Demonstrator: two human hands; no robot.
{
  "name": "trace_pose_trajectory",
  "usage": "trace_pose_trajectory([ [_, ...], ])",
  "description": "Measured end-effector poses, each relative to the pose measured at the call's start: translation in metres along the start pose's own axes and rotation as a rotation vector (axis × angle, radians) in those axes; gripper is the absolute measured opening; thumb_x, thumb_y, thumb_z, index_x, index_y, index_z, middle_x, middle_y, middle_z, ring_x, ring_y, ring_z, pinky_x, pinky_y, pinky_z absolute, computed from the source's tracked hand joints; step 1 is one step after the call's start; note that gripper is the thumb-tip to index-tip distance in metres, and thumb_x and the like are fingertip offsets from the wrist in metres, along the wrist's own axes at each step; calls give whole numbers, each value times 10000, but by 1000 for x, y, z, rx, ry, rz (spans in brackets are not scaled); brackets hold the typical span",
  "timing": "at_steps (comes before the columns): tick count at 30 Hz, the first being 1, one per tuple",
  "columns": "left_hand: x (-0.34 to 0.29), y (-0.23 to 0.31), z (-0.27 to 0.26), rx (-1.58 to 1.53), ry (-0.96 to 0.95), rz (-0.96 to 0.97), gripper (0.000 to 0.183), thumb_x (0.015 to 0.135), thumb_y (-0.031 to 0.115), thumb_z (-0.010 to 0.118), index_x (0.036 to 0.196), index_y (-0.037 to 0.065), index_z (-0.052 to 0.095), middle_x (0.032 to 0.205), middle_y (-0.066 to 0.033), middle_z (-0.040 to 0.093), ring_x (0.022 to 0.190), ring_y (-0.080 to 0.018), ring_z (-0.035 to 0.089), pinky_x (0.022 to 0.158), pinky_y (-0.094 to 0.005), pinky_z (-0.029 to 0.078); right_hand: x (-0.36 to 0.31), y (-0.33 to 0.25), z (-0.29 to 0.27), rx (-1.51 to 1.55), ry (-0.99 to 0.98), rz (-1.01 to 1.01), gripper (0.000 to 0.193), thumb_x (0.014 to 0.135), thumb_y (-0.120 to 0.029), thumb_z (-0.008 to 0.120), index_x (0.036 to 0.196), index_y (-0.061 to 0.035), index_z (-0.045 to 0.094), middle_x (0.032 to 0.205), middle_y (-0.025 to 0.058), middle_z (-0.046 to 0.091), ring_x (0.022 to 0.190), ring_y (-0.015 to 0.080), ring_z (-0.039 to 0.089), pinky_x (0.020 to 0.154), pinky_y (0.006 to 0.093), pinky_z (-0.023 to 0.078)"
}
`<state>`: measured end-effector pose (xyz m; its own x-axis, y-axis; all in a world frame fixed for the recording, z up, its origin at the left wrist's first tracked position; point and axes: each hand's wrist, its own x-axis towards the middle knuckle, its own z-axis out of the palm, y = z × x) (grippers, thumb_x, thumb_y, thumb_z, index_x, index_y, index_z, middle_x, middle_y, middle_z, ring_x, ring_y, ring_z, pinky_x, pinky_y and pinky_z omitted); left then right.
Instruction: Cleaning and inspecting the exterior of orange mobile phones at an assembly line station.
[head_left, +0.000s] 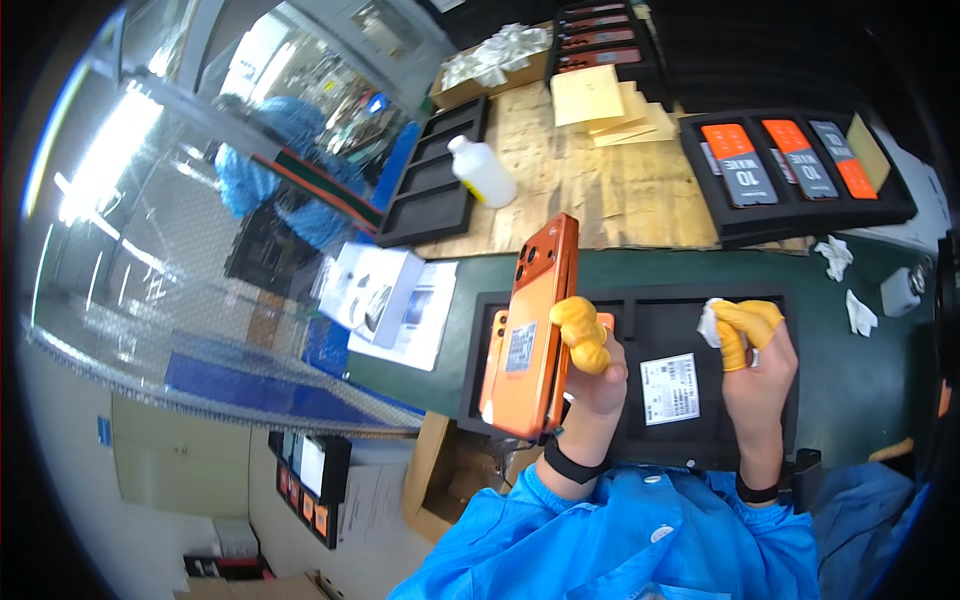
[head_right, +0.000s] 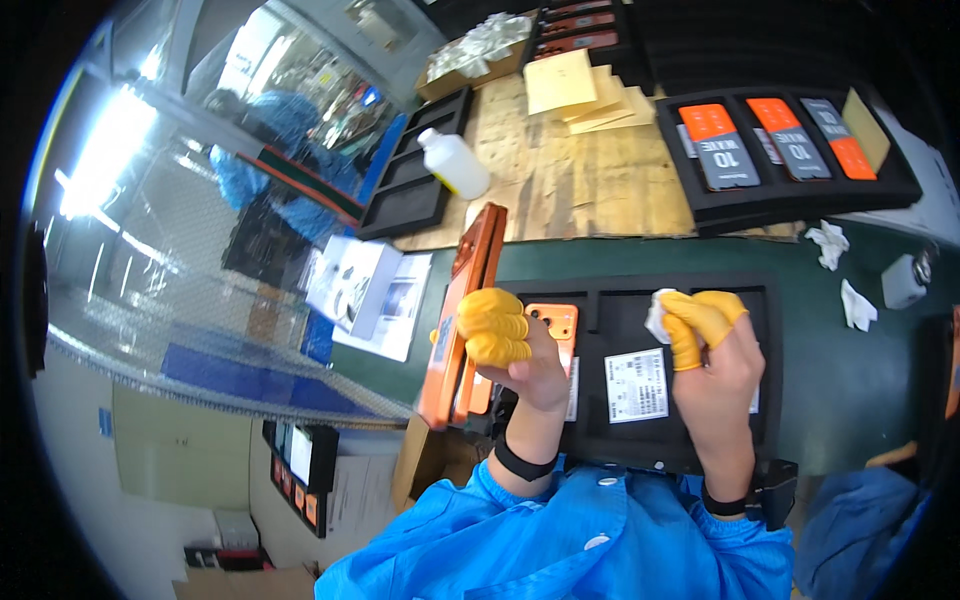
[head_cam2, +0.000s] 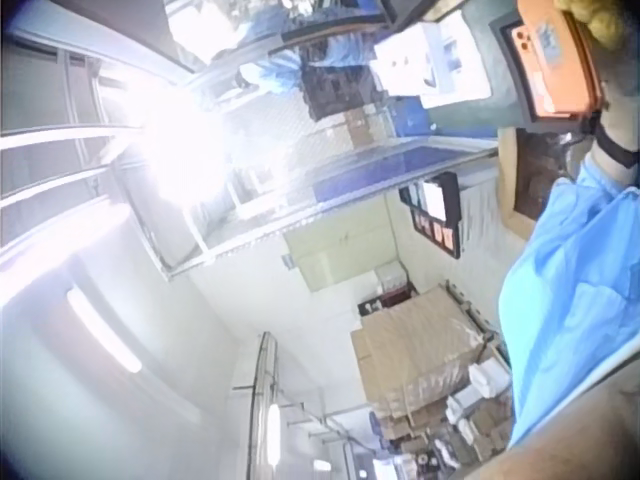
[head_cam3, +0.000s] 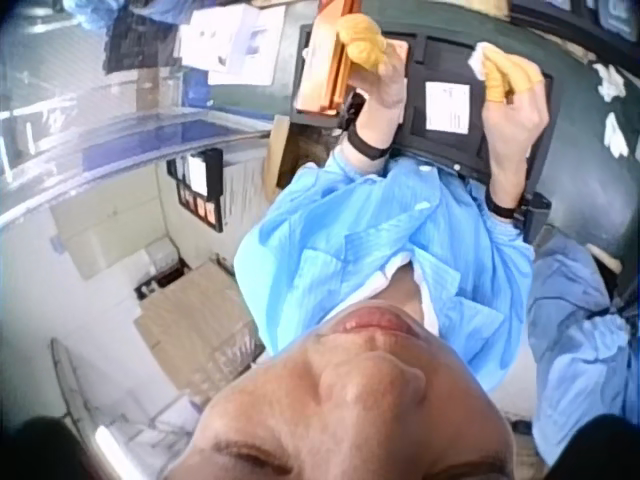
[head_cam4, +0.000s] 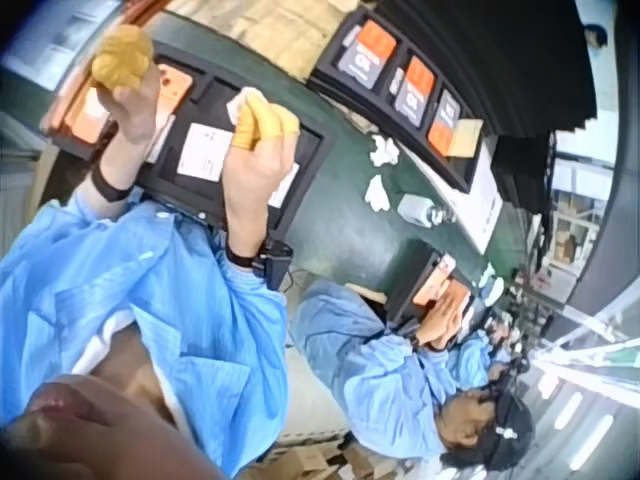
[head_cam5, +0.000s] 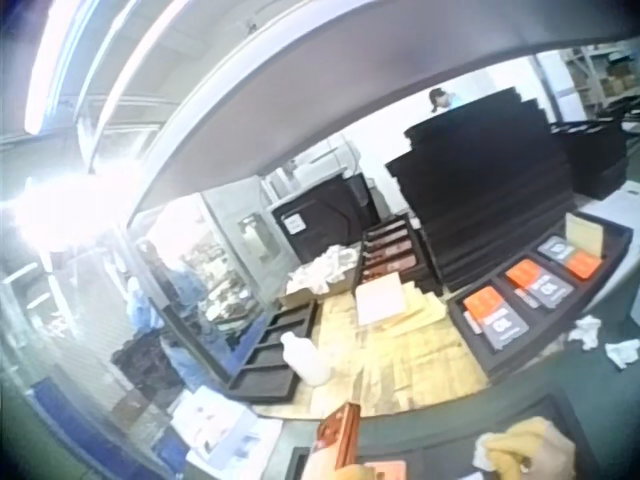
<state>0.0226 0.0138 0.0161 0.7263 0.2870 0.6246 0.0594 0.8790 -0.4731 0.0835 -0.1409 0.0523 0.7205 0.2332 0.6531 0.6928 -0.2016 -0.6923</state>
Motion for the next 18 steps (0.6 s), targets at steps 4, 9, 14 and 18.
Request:
trace_pose_trajectory([
  [4,10,3,2,-132,-255,-181,238,887,211,544,1074,73,594,1053,-78,673,919,-212,670,798,-366,472,-3,7,-3,43,-14,77,186,777,64,663,953,13,637,911,116,595,820,210,588,685,273,488],
  [9,11,9,13,-40,-368,-245,268,889,221,539,1100,57,552,1044,-109,676,913,-241,679,865,-415,465,-4,8,-4,8,-41,46,191,783,66,658,966,16,633,923,115,590,828,201,587,692,268,492],
  [14,14,13,24,114,-353,-398,310,885,236,556,1116,32,527,1044,-136,672,921,-253,678,924,-459,457,-7,15,-9,-21,-26,78,181,791,56,653,966,13,634,926,110,591,829,202,588,687,269,492],
  [18,14,13,30,164,-354,-430,329,905,268,538,1120,20,534,1064,-165,659,930,-260,674,891,-457,490,-8,34,-28,-191,43,77,168,812,49,635,974,6,636,935,106,589,830,201,589,677,276,490],
])
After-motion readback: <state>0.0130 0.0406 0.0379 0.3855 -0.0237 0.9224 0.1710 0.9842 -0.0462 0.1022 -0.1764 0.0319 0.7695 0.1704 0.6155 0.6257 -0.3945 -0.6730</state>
